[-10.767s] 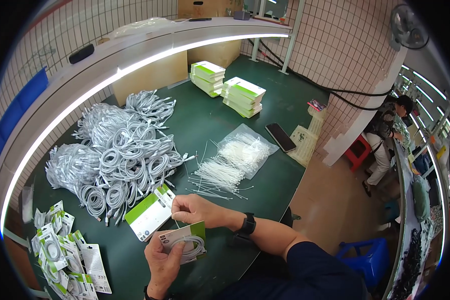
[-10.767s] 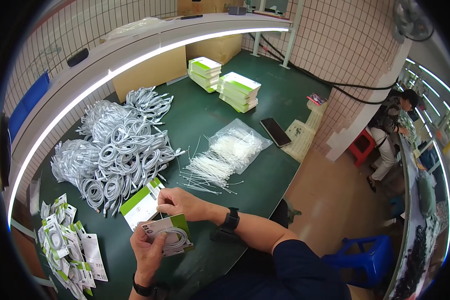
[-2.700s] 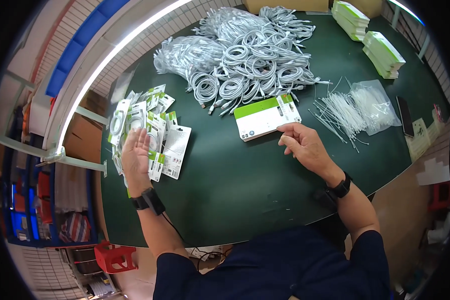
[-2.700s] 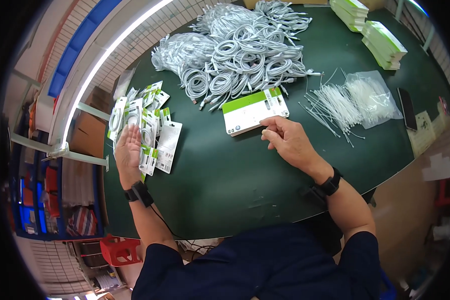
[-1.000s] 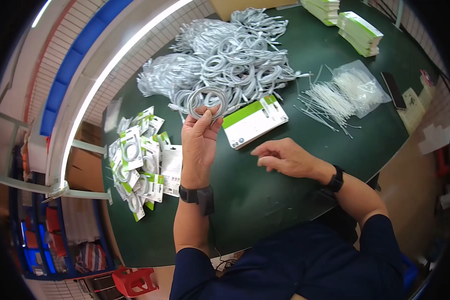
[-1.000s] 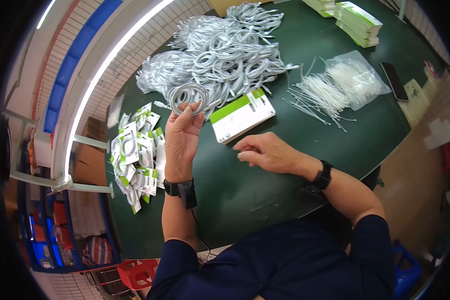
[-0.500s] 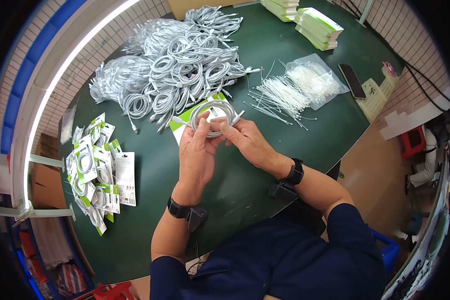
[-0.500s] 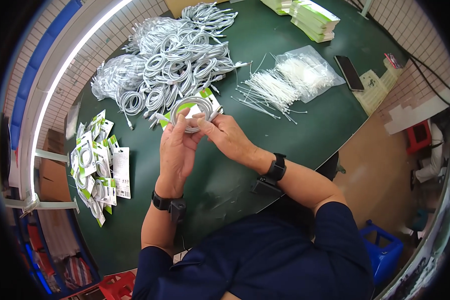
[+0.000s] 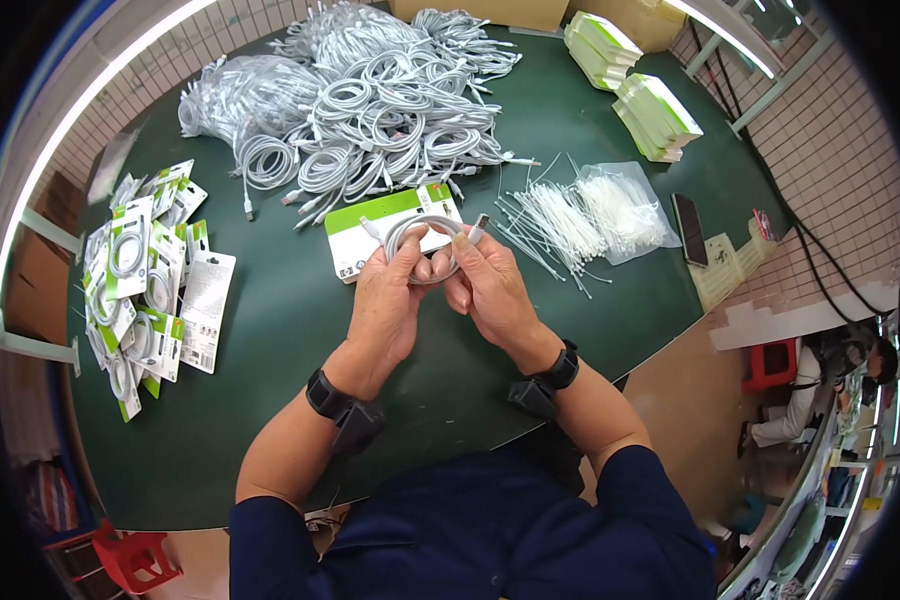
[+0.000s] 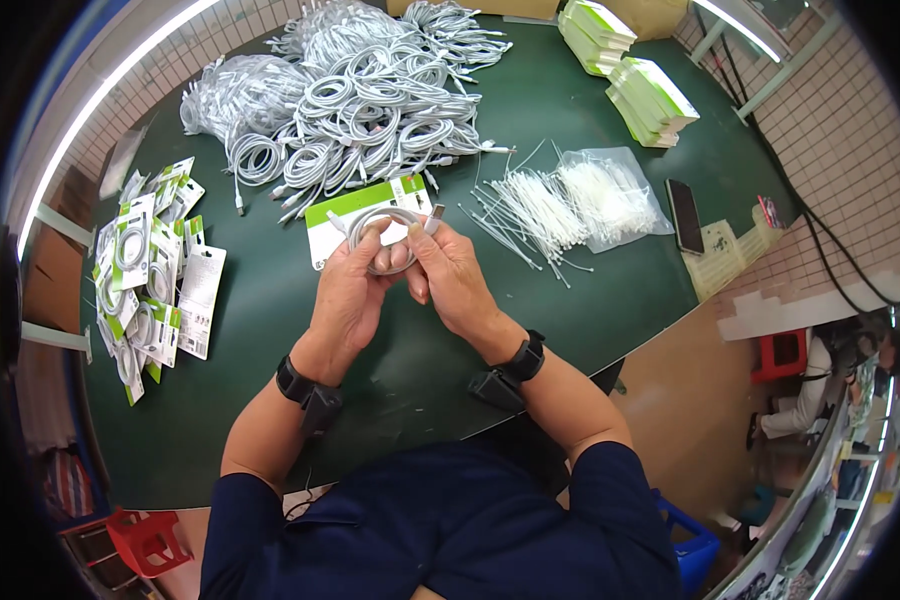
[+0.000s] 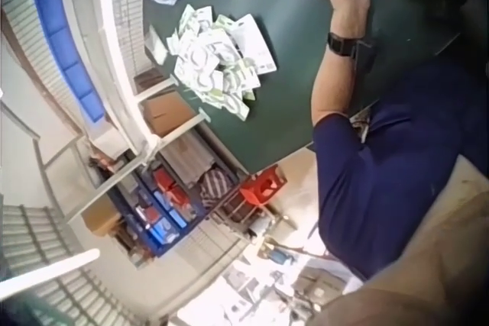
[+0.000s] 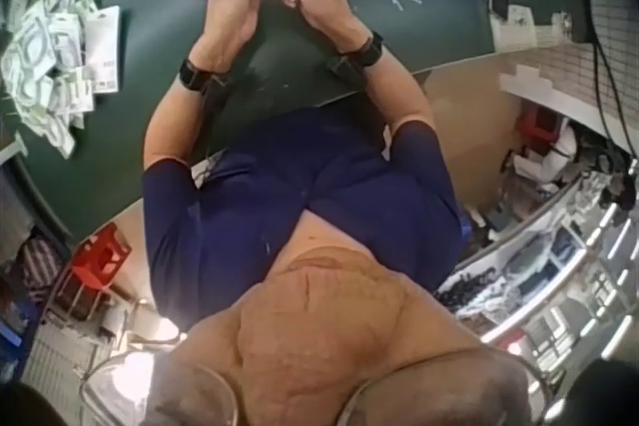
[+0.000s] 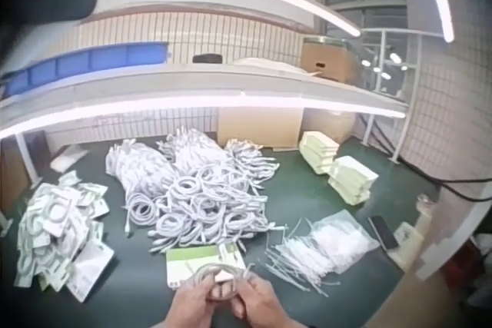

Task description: The person packages a white cable by placing it onto a cardboard backing and threading two plastic zip ties through the holes to secure it. They pull the ties tight by hand and repeat the process with a second cable and backing.

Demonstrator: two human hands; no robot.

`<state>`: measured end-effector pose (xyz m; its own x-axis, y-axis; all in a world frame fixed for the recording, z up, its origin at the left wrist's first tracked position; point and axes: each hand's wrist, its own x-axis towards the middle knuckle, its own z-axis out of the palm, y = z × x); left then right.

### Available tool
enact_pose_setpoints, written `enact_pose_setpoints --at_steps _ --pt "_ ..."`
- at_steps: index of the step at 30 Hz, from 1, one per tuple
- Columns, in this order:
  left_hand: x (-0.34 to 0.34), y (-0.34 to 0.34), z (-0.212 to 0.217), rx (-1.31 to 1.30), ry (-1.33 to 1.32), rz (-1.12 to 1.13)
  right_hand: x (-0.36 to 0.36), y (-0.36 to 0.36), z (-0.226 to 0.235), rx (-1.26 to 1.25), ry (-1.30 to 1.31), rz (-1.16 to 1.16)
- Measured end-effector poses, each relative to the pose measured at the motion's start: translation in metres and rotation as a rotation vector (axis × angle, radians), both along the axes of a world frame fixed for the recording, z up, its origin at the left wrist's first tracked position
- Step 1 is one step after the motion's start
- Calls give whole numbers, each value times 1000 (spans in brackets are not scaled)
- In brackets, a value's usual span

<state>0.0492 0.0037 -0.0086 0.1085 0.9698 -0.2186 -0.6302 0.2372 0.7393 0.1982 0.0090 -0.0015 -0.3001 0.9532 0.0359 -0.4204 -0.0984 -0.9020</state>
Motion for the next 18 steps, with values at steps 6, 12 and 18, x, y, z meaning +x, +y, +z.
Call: enact_pose_setpoints --at_steps 6,12,18 --pt "-10 -12 1 89 46 21 -1 1 -3 -63 -28 45" --pt "-30 -17 4 35 42 78 -13 -5 -11 -79 -95 109" --pt "-69 -12 -9 27 -54 -59 -15 -3 -7 -21 -188 342"
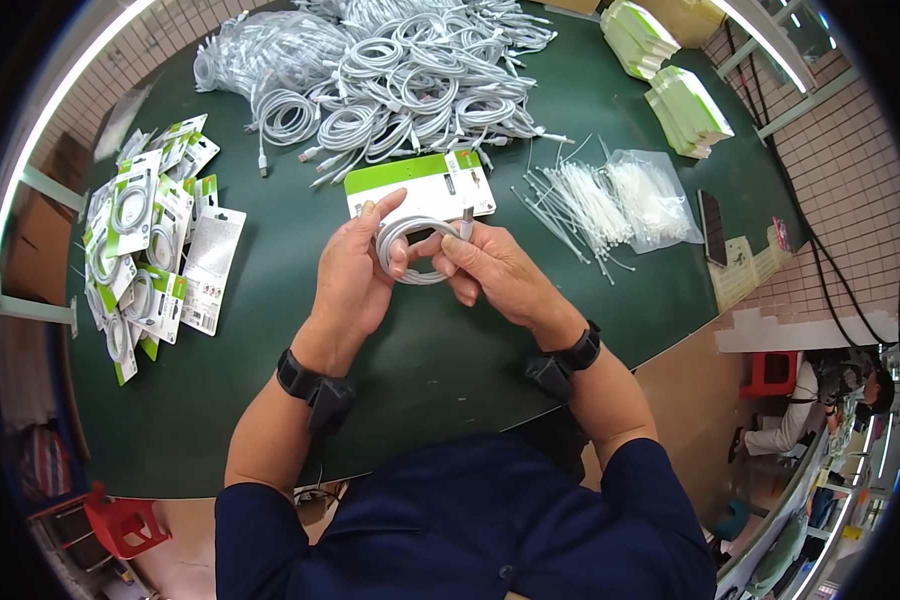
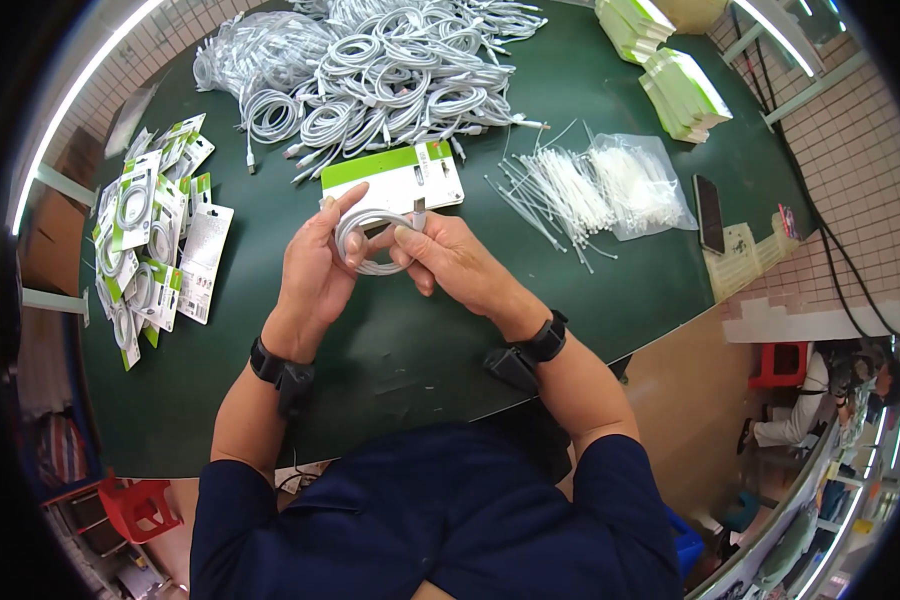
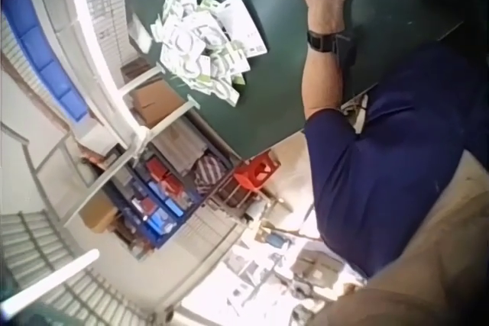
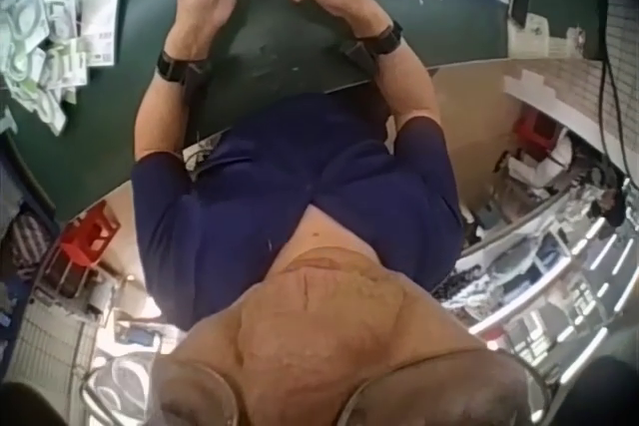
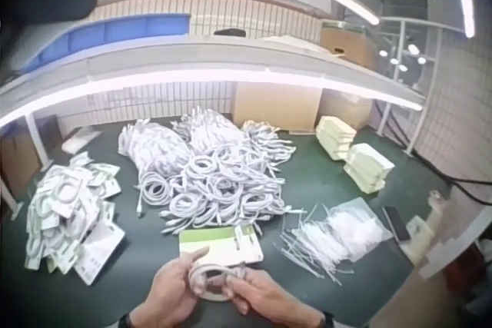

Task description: The person packages a white cable by placing it onto a cardboard backing and threading two plastic zip ties through the holes to secure it. They pull the ties tight by hand and repeat the process with a second cable and backing.

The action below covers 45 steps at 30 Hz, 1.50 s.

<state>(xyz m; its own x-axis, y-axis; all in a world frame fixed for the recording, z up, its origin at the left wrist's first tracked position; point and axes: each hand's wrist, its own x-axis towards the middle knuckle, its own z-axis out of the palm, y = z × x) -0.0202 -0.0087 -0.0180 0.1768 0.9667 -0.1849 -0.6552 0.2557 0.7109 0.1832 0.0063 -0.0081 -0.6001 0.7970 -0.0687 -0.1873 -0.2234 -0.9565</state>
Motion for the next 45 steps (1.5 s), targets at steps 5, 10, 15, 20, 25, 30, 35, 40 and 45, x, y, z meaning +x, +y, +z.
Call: enact_pose_setpoints --at_steps 5,10,15,20,25,30,35,40,45 --pt "3 -2 16 -30 214 -68 12 3 2 -71 -86 138" --pt "11 2 10 123 478 -186 21 10 0 -22 -166 163" --pt "25 -2 5 192 679 -109 27 12 -7 28 -214 173" --pt "15 -4 -5 257 1075 -215 23 18 -15 93 -333 348" --pt "10 -6 -12 357 1189 -195 16 24 -18 158 -380 485" --pt "3 0 -8 376 1142 -171 11 20 -5 222 -438 389" --pt "11 3 27 310 1111 -131 17 19 14 139 -354 236" --pt "35 11 58 781 1156 493 36 25 33 106 -170 73" --pt "53 -10 82 984 1405 499 57 33 38 -10 38 7"
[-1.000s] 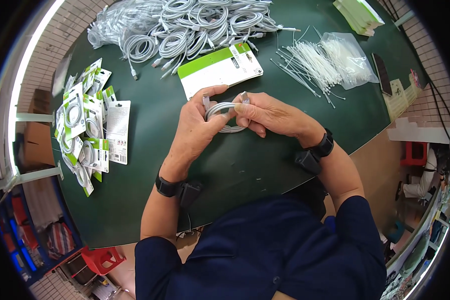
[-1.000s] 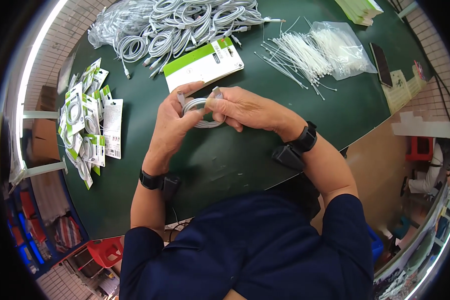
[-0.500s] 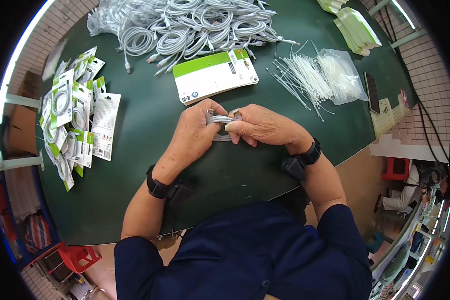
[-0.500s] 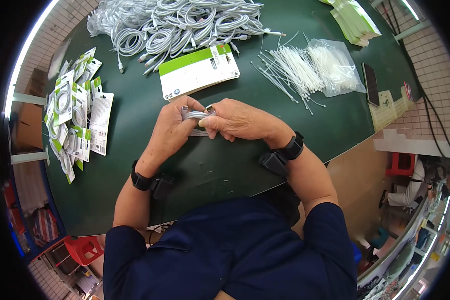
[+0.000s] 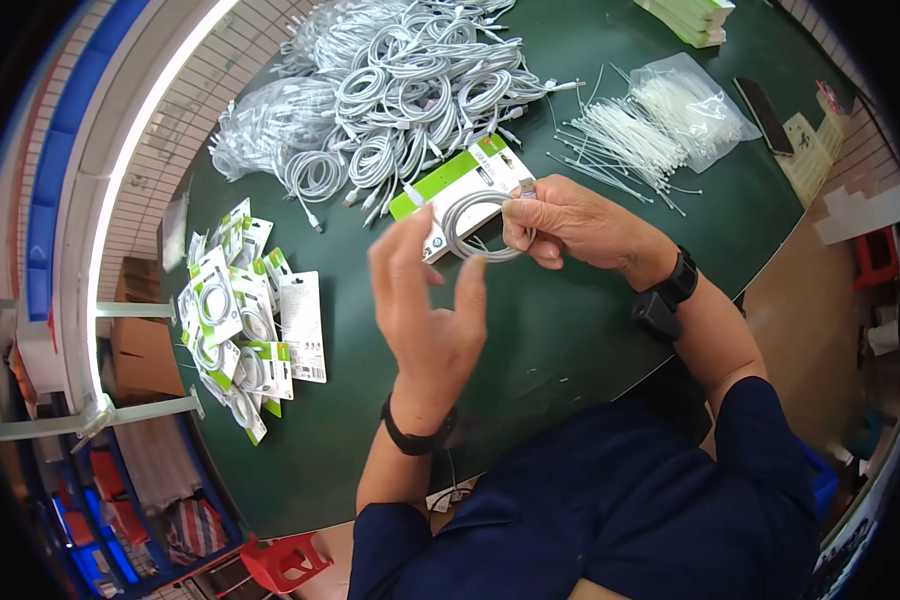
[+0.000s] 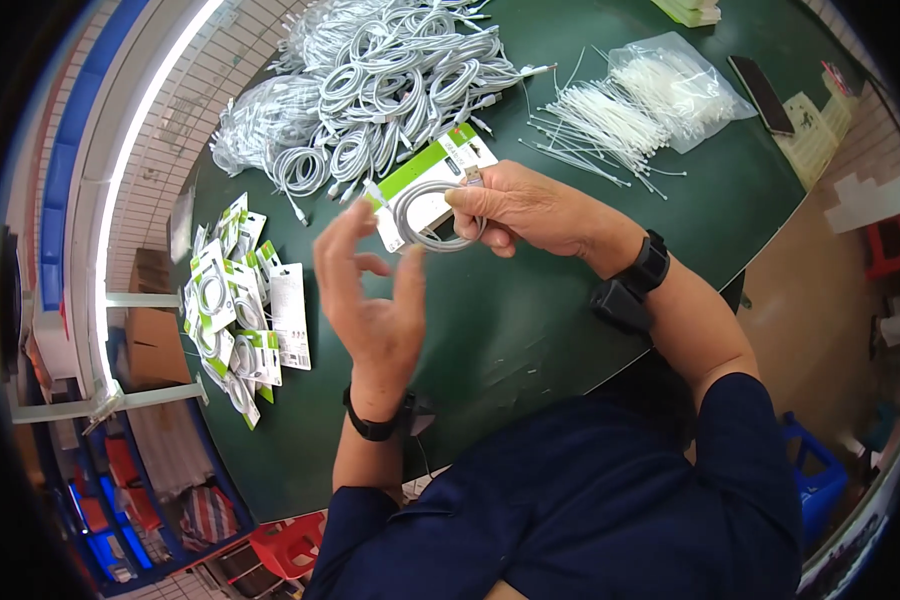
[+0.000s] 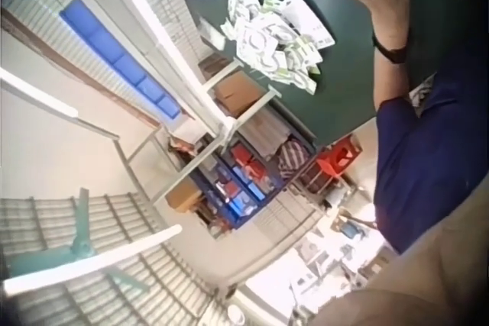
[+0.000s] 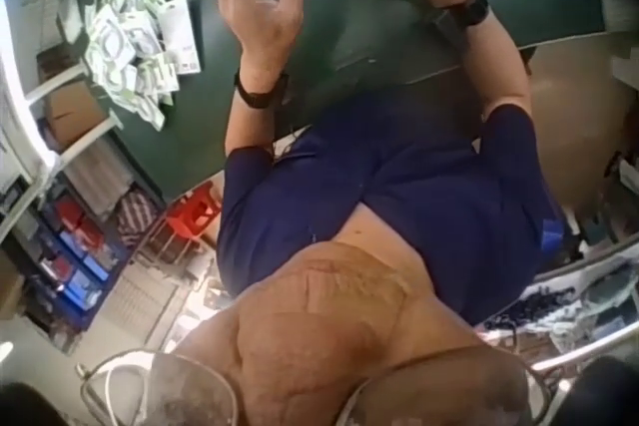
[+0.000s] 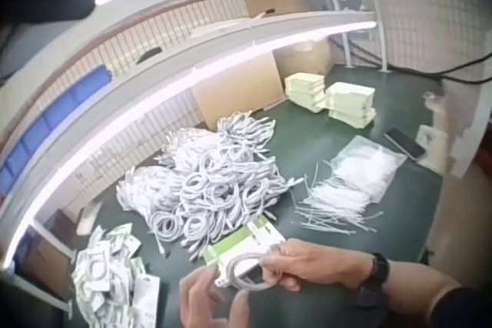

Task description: The person packages a white cable by placing it onto a cardboard backing and threading two plastic zip ties through the holes to secure it. They pull the ties tight by hand and repeat the process with a second cable and backing.

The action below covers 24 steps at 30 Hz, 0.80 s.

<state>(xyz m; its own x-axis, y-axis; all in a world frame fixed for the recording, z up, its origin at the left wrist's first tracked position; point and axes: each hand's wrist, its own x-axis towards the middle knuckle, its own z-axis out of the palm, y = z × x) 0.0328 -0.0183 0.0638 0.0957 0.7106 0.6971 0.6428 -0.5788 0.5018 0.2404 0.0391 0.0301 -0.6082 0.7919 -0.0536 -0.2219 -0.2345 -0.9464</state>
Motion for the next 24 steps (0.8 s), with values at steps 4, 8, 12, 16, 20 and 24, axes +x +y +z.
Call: enact_pose_setpoints --at_steps 4,8,12,16,20,24 --pt "35 -13 -15 -261 45 -227 4 4 -2 -76 158 31" --pt "48 2 -29 -72 139 -192 14 3 -1 -166 237 -22" --pt "39 3 -37 -35 213 -181 10 -1 5 -55 59 -118" --pt "17 5 -40 -27 242 -159 -9 0 -3 125 -10 -237" --pt "9 2 -44 67 127 -167 -15 -6 -5 33 79 -178" --pt "-5 2 -46 107 36 -215 -24 -15 -1 -30 137 -145"
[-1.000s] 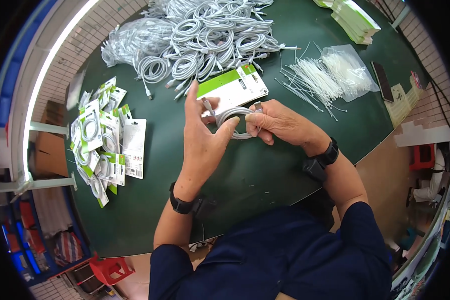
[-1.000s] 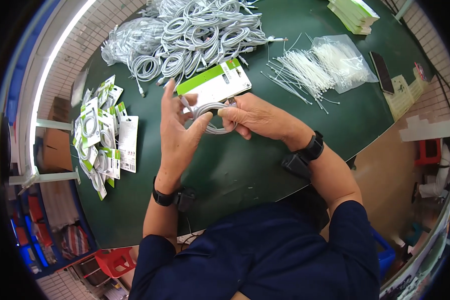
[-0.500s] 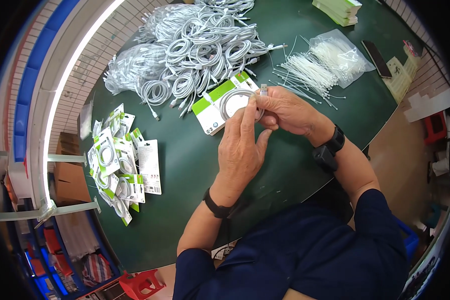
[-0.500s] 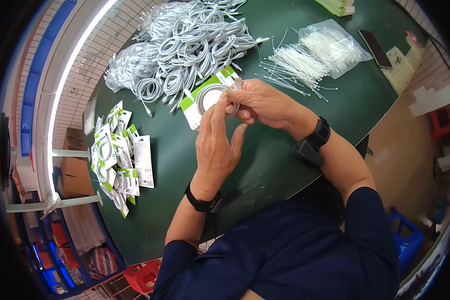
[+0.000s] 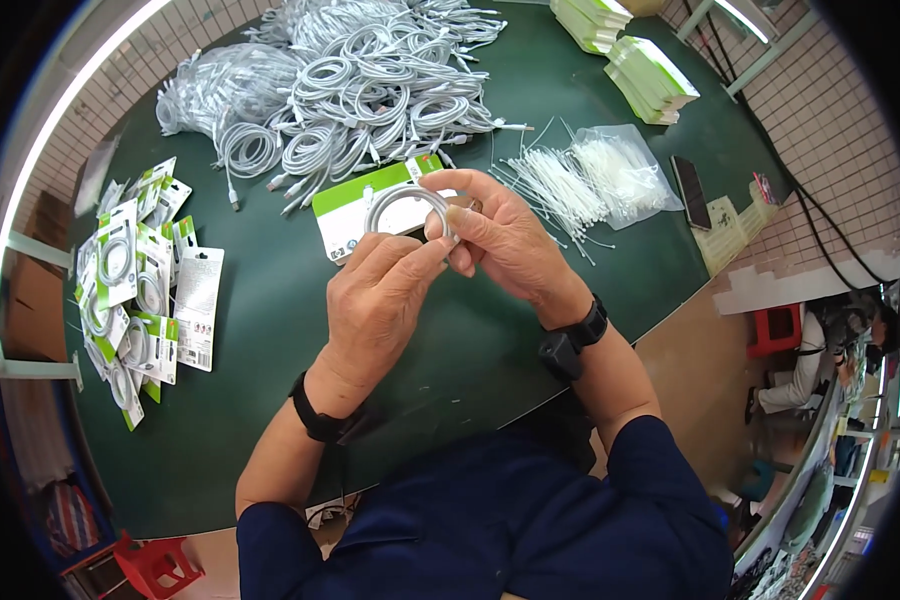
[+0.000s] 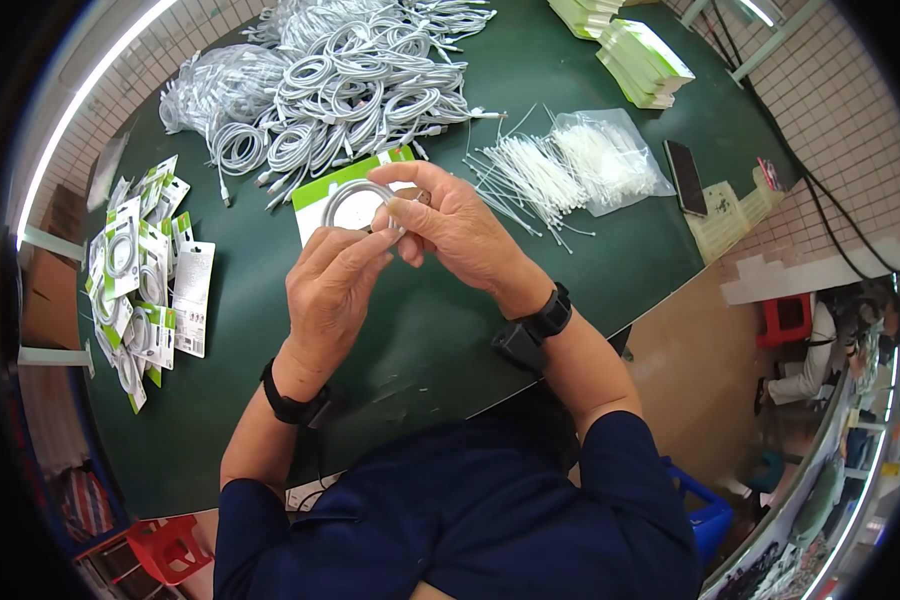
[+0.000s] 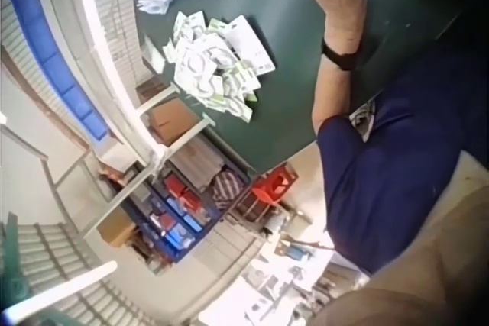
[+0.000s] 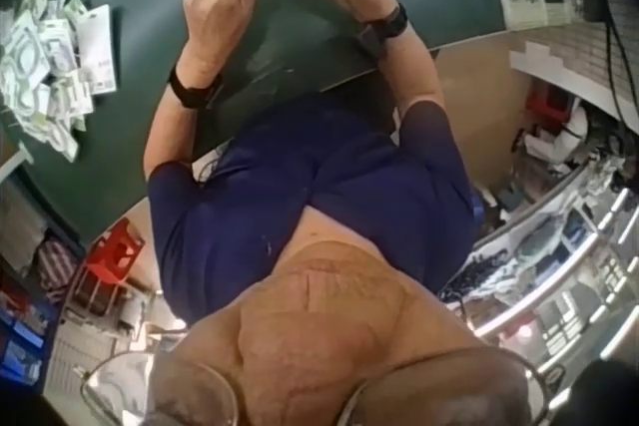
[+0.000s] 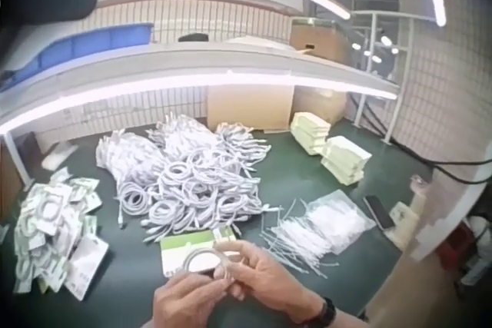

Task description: The person packages a white cable by placing it onto a cardboard backing and threading two plastic zip ties through the holes to secure it. They pull the ties tight by hand and repeat the process with a second cable and backing.

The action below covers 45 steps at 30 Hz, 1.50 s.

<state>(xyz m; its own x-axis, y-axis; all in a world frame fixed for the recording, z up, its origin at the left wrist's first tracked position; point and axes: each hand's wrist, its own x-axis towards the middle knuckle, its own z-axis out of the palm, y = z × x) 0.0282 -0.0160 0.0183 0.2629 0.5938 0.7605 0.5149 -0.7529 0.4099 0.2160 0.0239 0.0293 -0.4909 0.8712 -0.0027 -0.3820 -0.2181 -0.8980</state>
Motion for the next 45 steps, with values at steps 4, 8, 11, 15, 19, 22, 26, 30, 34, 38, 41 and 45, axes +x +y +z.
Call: enact_pose_setpoints --at_steps 4,8,11,15,19,22,26,30,34,38,41,45 --pt "-11 0 12 -11 -83 -25 1 -4 5 222 -121 15" --pt "-28 4 24 33 -37 -45 0 -4 15 736 -496 -170" --pt "-34 5 28 39 10 -68 -7 -6 28 949 -573 -236" --pt "-37 7 33 106 123 -72 -15 -1 28 1220 -680 -268" --pt "-34 10 36 164 228 -86 -21 6 18 1321 -697 -236" --pt "-35 10 41 163 295 -116 -16 9 17 1308 -731 -179" --pt "-37 11 44 118 382 -167 0 10 27 1199 -773 -35" --pt "-37 15 45 73 401 -220 12 11 34 1039 -634 92" --pt "-37 19 44 63 357 -292 18 11 32 994 -562 131" --pt "-39 21 49 51 365 -313 16 8 29 1107 -591 22" --pt "-42 27 56 51 362 -316 13 7 30 1237 -600 -112" --pt "-42 36 57 15 363 -342 16 6 30 1248 -659 -146"
